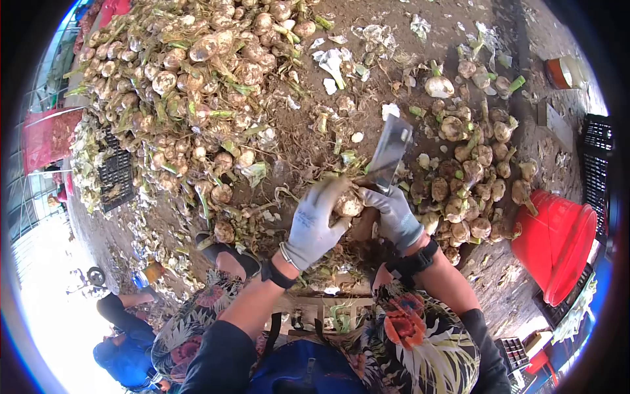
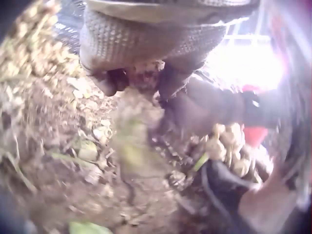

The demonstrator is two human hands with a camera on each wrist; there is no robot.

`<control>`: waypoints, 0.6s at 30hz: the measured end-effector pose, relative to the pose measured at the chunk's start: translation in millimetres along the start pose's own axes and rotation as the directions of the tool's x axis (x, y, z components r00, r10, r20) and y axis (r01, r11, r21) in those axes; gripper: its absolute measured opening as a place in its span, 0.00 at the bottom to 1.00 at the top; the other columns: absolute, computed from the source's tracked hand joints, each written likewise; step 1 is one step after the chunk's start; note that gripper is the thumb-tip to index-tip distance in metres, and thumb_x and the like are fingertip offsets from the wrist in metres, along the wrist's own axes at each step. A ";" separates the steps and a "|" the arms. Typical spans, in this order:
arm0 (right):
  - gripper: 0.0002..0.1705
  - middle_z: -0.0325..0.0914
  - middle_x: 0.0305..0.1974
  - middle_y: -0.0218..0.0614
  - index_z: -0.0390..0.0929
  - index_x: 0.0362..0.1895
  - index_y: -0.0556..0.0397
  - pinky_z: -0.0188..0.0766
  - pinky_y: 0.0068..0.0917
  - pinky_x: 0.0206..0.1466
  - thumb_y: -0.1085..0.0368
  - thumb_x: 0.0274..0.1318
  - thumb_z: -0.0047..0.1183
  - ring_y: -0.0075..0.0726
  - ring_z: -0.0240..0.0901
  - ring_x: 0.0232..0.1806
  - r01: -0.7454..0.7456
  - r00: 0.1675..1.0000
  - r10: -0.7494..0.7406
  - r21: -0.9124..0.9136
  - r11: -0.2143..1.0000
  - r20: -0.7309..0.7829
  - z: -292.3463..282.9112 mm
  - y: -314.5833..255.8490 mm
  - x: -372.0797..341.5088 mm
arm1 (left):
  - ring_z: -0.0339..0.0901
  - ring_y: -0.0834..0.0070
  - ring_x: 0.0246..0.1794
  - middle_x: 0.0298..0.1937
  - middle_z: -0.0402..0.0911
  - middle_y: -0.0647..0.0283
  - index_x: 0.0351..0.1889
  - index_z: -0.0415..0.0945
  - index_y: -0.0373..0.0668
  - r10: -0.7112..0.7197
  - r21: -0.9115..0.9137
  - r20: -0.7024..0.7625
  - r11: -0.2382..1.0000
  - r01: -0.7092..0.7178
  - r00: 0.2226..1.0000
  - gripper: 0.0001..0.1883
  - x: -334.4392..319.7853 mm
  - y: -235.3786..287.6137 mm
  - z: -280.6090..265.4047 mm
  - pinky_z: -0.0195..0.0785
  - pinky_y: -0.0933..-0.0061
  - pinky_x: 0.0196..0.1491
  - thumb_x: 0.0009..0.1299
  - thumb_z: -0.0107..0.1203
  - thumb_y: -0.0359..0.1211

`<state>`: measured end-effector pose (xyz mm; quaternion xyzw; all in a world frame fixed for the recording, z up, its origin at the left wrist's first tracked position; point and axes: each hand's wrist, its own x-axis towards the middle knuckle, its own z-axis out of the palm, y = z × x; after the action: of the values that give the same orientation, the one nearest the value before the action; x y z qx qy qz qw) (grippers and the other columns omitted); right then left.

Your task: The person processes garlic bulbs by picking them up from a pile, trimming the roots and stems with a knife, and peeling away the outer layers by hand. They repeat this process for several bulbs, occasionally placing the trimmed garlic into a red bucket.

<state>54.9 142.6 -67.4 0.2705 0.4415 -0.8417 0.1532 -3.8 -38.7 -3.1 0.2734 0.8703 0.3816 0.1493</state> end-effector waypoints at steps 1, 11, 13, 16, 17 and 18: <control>0.20 0.83 0.44 0.29 0.80 0.55 0.59 0.73 0.24 0.50 0.63 0.62 0.63 0.23 0.76 0.46 -0.044 0.999 0.043 0.035 0.998 0.025 -1.4 -0.7 -1.7 | 0.74 0.58 0.60 0.61 0.74 0.50 0.60 0.71 0.36 -0.113 -0.067 -0.120 0.992 0.105 0.986 0.33 -1.9 3.4 7.3 0.69 0.60 0.63 0.53 0.67 0.23; 0.17 0.82 0.33 0.34 0.81 0.46 0.55 0.74 0.34 0.36 0.64 0.51 0.66 0.35 0.79 0.30 0.270 0.943 -0.307 -0.831 0.486 0.127 22.6 -37.6 -40.6 | 0.79 0.75 0.48 0.46 0.82 0.61 0.55 0.73 0.36 -0.506 -0.344 0.227 0.758 0.554 0.832 0.22 -26.5 -0.9 0.7 0.70 0.70 0.59 0.61 0.61 0.22; 0.14 0.78 0.31 0.41 0.80 0.42 0.49 0.74 0.44 0.36 0.65 0.47 0.61 0.55 0.78 0.33 0.376 0.882 -0.358 -0.916 0.141 0.307 21.0 -32.9 -43.4 | 0.80 0.73 0.49 0.47 0.83 0.63 0.56 0.74 0.39 -0.202 -0.003 0.117 0.979 0.204 0.972 0.22 -44.2 -29.8 12.1 0.69 0.67 0.62 0.62 0.61 0.24; 0.10 0.78 0.30 0.39 0.78 0.38 0.47 0.74 0.44 0.37 0.64 0.49 0.58 0.52 0.79 0.33 0.329 0.915 -0.266 -0.943 0.057 0.303 28.7 -31.4 -47.3 | 0.80 0.67 0.53 0.49 0.83 0.69 0.57 0.77 0.51 -0.165 -0.073 0.026 0.983 0.167 0.986 0.19 -55.2 -36.6 21.6 0.63 0.59 0.70 0.67 0.62 0.31; 0.08 0.78 0.30 0.38 0.77 0.37 0.46 0.75 0.45 0.38 0.64 0.49 0.57 0.51 0.80 0.33 0.310 0.929 -0.218 -0.951 0.011 0.300 30.9 -31.4 -47.4 | 0.80 0.67 0.53 0.49 0.84 0.69 0.56 0.78 0.53 -0.002 0.276 0.044 0.961 -0.011 0.999 0.18 -54.9 -36.5 17.4 0.62 0.59 0.70 0.67 0.61 0.32; 0.08 0.78 0.30 0.38 0.77 0.37 0.46 0.75 0.45 0.38 0.64 0.49 0.57 0.51 0.80 0.33 0.309 0.929 -0.218 -0.951 0.011 0.299 31.6 -31.7 -46.3 | 0.80 0.66 0.53 0.49 0.84 0.69 0.55 0.78 0.55 0.147 0.581 0.118 0.792 -0.188 0.982 0.18 -50.9 -33.7 12.5 0.62 0.59 0.70 0.67 0.61 0.32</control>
<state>66.4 135.2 -4.5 -0.0218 0.9296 -0.3356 0.1508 30.9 -80.3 -33.9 0.3949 0.9124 0.0949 0.0516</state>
